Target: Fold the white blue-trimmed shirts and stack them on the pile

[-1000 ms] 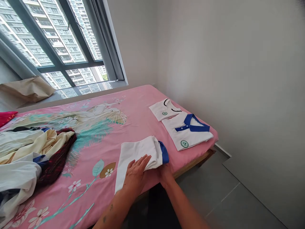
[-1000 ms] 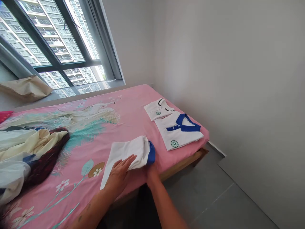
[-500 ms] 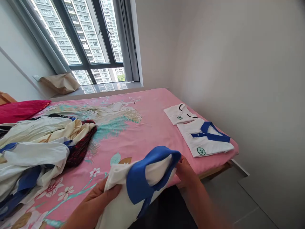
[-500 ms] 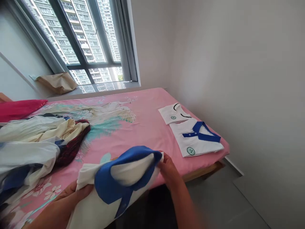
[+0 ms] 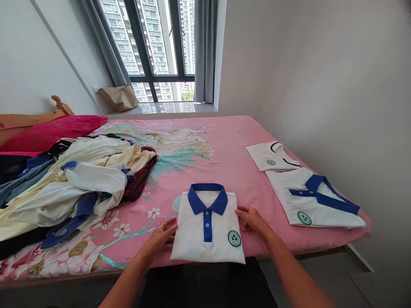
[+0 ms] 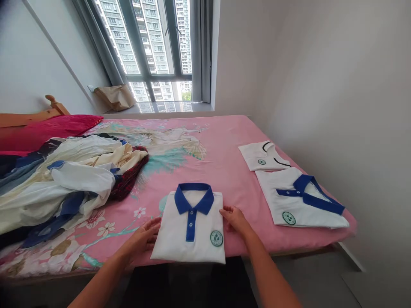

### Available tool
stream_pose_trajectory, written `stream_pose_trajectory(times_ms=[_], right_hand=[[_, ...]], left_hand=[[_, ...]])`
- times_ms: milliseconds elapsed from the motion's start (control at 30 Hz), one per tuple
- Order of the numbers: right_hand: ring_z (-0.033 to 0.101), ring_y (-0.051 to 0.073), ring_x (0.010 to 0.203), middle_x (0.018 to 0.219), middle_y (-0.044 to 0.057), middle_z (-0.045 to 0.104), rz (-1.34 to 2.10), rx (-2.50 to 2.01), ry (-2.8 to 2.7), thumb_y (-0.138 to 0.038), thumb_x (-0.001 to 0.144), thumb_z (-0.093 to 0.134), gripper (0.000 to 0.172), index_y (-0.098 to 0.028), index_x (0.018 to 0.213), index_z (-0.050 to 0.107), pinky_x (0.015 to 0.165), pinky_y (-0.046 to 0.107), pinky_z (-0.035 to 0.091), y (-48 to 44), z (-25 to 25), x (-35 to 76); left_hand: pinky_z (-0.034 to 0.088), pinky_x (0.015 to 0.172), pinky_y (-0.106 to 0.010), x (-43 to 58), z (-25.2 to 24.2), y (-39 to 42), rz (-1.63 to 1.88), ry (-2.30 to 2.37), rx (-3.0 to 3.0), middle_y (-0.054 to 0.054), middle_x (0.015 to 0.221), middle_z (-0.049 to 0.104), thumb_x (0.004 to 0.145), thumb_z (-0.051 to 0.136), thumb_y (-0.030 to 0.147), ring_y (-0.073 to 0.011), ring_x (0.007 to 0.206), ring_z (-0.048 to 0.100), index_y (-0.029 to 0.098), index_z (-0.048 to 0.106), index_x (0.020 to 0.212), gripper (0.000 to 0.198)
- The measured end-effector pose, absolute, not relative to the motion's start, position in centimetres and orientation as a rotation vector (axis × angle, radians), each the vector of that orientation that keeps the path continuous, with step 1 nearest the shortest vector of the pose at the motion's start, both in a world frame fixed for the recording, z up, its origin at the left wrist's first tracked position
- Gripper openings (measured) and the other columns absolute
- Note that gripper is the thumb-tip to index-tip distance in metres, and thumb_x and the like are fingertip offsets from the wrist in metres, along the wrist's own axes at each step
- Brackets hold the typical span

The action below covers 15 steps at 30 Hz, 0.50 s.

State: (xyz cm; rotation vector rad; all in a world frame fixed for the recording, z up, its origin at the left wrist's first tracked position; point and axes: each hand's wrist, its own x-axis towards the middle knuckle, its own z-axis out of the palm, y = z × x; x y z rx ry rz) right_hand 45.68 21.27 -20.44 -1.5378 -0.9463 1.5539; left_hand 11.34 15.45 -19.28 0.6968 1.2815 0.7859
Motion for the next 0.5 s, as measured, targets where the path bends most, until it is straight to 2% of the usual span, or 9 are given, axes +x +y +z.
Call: stream_pose_trajectory(times_ms=[100,167,233,333,433,500], right_hand=[[0.044,0.007,0.034,0.081,0.006,0.069,1.586,-1.646,-1.037,-0.046,0.066,0.070,0.044,-0.018,0.097,0.059,0.033,0.022,0.035,19.3,-21.2,45.6],[0.053,0.011,0.043,0.081,0.007,0.069,1.588,-1.667,-1.094,-0.045,0.064,0.071,0.044,-0.017,0.096,0.059,0.036,0.022,0.036,18.0,-21.9,45.2],[0.061,0.017,0.057,0.081,0.007,0.070,1.568,-1.647,-1.136,-0.042,0.061,0.073,0.042,-0.016,0.092,0.062,0.043,0.023,0.041,17.1,-22.5,44.8],[0.064,0.020,0.069,0.080,0.007,0.070,1.450,-1.679,-1.272,-0.043,0.063,0.070,0.035,-0.016,0.084,0.066,0.054,0.026,0.046,16.7,-23.0,44.2],[0.064,0.022,0.072,0.081,0.008,0.070,1.297,-1.755,-1.378,-0.045,0.067,0.066,0.032,-0.016,0.079,0.067,0.060,0.028,0.045,17.1,-22.9,43.7],[0.064,0.022,0.073,0.082,0.008,0.070,1.235,-1.795,-1.382,-0.044,0.070,0.064,0.030,-0.017,0.080,0.067,0.061,0.029,0.045,17.1,-22.6,43.6]], left_hand=[[0.048,0.046,-0.023,11.9,-20.5,12.7,0.705,1.375,0.828,0.002,0.075,0.066,0.068,0.069,0.048,-0.0147,0.056,0.063,0.023,0.034,0.127,0.073],[0.040,0.036,-0.021,12.3,-21.4,11.4,0.682,1.485,0.929,0.007,0.055,0.057,0.069,0.067,0.049,-0.0124,0.040,0.054,0.020,0.033,0.128,0.073],[0.034,0.031,-0.020,12.5,-22.0,10.7,0.673,1.559,1.017,0.010,0.045,0.050,0.072,0.062,0.049,-0.0108,0.031,0.046,0.018,0.033,0.128,0.070],[0.033,0.031,-0.019,12.8,-21.8,11.1,0.643,1.595,1.001,0.007,0.049,0.054,0.071,0.062,0.049,-0.0114,0.033,0.050,0.019,0.036,0.125,0.067],[0.038,0.033,-0.019,13.2,-21.0,11.9,0.650,1.602,0.939,0.003,0.060,0.061,0.063,0.069,0.048,-0.0130,0.042,0.056,0.019,0.040,0.116,0.068],[0.040,0.033,-0.021,13.4,-20.9,12.0,0.664,1.585,0.939,0.002,0.061,0.062,0.061,0.071,0.048,-0.0137,0.042,0.056,0.018,0.039,0.118,0.072]])
